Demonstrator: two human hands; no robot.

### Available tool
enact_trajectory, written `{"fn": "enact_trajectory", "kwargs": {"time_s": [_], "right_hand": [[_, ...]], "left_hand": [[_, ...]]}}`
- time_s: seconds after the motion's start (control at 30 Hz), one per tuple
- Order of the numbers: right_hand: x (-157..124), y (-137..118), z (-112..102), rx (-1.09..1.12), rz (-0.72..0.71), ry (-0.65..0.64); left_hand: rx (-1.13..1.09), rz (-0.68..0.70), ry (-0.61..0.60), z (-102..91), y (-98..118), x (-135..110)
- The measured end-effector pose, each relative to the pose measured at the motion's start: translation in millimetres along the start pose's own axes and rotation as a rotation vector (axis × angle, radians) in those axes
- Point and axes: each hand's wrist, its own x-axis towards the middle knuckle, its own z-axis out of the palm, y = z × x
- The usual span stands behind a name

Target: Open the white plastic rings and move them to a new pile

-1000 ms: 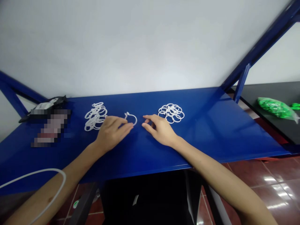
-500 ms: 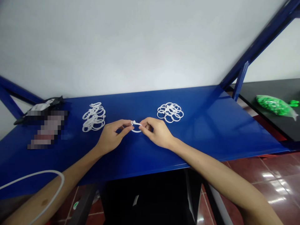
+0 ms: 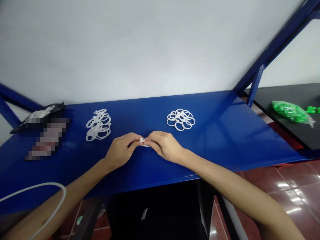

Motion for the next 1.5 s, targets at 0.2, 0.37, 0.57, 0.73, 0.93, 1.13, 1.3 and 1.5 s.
{"fn": "enact_trajectory", "kwargs": {"time_s": [0.2, 0.37, 0.57, 0.73, 0.93, 1.13, 1.3, 1.5], "right_hand": [[-2, -2, 0, -0.143, -0.128, -0.077], [6, 10, -14, -0.200, -0.094, 0.071], [6, 42, -51, -0.457, 0.134, 0.287], [1, 58, -72, -0.620, 0.322, 0.270], [-2, 61, -72, -0.774, 0.371, 0.226], [-2, 61, -70, -0.801, 0.381, 0.254], [0, 53, -71, -0.779, 0.346, 0.304], [5, 30, -49, -0.617, 0.187, 0.309]], "left_hand": [[0.140, 0.285, 0.051, 2.4, -5, -2], [0.252, 0.150, 0.012, -13.0, -16, 9], [0.826, -0.279, -0.058, -51.1, -45, 7], [0.945, -0.401, -0.159, -65.2, -56, 2], [0.941, -0.384, -0.227, -64.3, -56, 3], [0.896, -0.378, -0.216, -65.0, -54, 2], [0.812, -0.355, -0.047, -62.7, -50, 5], [0.353, -0.208, 0.198, -51.5, -28, 12]]}}
